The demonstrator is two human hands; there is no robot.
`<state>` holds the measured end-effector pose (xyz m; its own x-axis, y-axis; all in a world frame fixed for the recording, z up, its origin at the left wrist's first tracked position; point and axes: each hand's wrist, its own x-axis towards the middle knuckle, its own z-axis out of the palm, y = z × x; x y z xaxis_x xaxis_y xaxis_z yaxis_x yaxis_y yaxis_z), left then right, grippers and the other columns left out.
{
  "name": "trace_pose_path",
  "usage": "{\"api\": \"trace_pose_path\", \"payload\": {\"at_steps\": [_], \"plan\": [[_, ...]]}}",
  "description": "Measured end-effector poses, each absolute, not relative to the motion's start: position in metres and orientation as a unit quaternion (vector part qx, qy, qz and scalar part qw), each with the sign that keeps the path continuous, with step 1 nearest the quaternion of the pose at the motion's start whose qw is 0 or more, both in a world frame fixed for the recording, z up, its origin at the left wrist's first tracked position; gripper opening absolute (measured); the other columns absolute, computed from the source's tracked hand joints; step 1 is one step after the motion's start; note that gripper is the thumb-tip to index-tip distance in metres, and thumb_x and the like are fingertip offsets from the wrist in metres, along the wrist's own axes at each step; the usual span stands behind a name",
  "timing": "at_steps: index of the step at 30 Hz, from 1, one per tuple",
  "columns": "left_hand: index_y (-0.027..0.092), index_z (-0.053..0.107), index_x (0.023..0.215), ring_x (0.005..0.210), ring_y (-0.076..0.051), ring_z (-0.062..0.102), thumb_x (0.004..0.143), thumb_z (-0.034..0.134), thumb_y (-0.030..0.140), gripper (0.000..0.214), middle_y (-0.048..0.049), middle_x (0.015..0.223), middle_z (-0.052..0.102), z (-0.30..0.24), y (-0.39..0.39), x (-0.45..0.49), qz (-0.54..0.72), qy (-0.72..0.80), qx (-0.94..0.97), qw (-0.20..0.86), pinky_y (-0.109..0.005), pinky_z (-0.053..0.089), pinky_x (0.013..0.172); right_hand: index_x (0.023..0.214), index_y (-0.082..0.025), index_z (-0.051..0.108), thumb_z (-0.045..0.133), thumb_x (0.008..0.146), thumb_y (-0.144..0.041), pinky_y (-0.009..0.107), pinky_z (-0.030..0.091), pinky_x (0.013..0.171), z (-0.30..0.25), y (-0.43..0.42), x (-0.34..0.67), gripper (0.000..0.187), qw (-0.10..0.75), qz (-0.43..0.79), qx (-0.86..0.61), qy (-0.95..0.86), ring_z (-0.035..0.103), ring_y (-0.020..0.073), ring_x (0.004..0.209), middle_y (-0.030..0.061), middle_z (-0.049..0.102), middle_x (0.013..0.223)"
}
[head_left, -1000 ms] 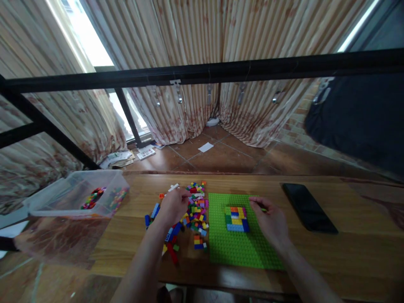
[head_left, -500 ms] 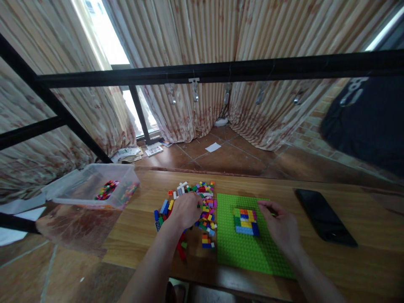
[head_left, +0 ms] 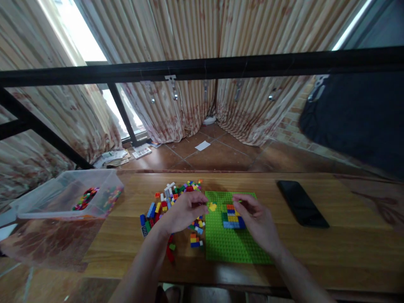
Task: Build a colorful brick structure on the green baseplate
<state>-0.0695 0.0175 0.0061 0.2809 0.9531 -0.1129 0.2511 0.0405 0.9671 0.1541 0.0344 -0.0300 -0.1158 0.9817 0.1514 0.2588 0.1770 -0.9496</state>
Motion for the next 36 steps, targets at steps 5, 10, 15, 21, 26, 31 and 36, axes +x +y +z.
{"api": "trace_pose_path", "payload": {"at_steps": [5, 10, 15, 21, 26, 31, 36], "plan": [[0.013, 0.061, 0.090, 0.071, -0.011, 0.054, 0.079, 0.060, 0.025, 0.016, -0.0017, 0.079, 0.063, 0.002, 0.018, -0.046, 0.359, 0.465, 0.610, 0.531, -0.022, 0.041, 0.065, 0.104, -0.024, 0.067, 0.061, 0.083, -0.041, 0.029, 0.047, 0.067, -0.026, 0.021, 0.138, 0.028, 0.405, 0.445, -0.427, -0.675, 0.059, 0.0159, 0.076, 0.0019, 0.066, 0.087], [0.014, 0.062, 0.092, 0.072, -0.012, 0.055, 0.079, 0.062, 0.031, 0.022, -0.0030, 0.081, 0.064, -0.004, 0.017, -0.037, 0.388, 0.462, 0.586, 0.540, -0.022, 0.042, 0.065, 0.097, -0.022, 0.070, 0.061, 0.083, -0.040, 0.031, 0.048, 0.068, -0.030, 0.020, 0.134, 0.024, 0.420, 0.479, -0.442, -0.631, 0.060, 0.0166, 0.074, 0.0032, 0.068, 0.085], [0.012, 0.064, 0.086, 0.067, -0.012, 0.056, 0.076, 0.065, 0.028, 0.018, -0.0030, 0.075, 0.064, -0.006, 0.017, -0.033, 0.399, 0.461, 0.562, 0.559, -0.023, 0.042, 0.063, 0.084, -0.019, 0.073, 0.071, 0.073, -0.041, 0.028, 0.049, 0.056, -0.029, 0.020, 0.131, 0.024, 0.454, 0.578, -0.434, -0.520, 0.059, 0.0134, 0.056, 0.0006, 0.065, 0.061], [0.011, 0.067, 0.083, 0.063, -0.010, 0.056, 0.072, 0.069, 0.025, 0.018, -0.0025, 0.071, 0.065, -0.003, 0.019, -0.034, 0.407, 0.458, 0.543, 0.574, -0.022, 0.043, 0.061, 0.080, -0.021, 0.076, 0.079, 0.064, -0.040, 0.029, 0.054, 0.061, -0.029, 0.020, 0.133, 0.024, 0.457, 0.646, -0.425, -0.440, 0.061, 0.0122, 0.057, 0.0016, 0.070, 0.067], [0.012, 0.068, 0.087, 0.065, -0.011, 0.060, 0.069, 0.073, 0.029, 0.026, -0.0032, 0.076, 0.067, 0.001, 0.014, -0.033, 0.419, 0.437, 0.486, 0.630, -0.024, 0.049, 0.064, 0.083, -0.022, 0.075, 0.079, 0.066, -0.036, 0.026, 0.054, 0.064, -0.031, 0.024, 0.137, 0.023, 0.479, 0.661, -0.414, -0.403, 0.060, 0.0105, 0.061, -0.0003, 0.067, 0.068], [0.013, 0.067, 0.091, 0.069, -0.013, 0.061, 0.071, 0.072, 0.034, 0.029, -0.0039, 0.081, 0.067, -0.002, 0.013, -0.032, 0.450, 0.457, 0.460, 0.615, -0.026, 0.051, 0.069, 0.081, -0.020, 0.070, 0.073, 0.071, -0.041, 0.024, 0.050, 0.057, -0.025, 0.025, 0.134, 0.024, 0.467, 0.719, -0.378, -0.349, 0.057, 0.0107, 0.062, -0.0008, 0.063, 0.070], [0.013, 0.067, 0.089, 0.067, -0.011, 0.058, 0.073, 0.070, 0.033, 0.026, -0.0024, 0.076, 0.066, -0.004, 0.014, -0.029, 0.452, 0.478, 0.475, 0.584, -0.023, 0.048, 0.066, 0.080, -0.019, 0.062, 0.068, 0.075, -0.051, 0.019, 0.031, 0.040, -0.024, 0.020, 0.130, 0.033, 0.412, 0.694, -0.396, -0.437, 0.041, 0.0067, 0.045, -0.0050, 0.052, 0.056]]}}
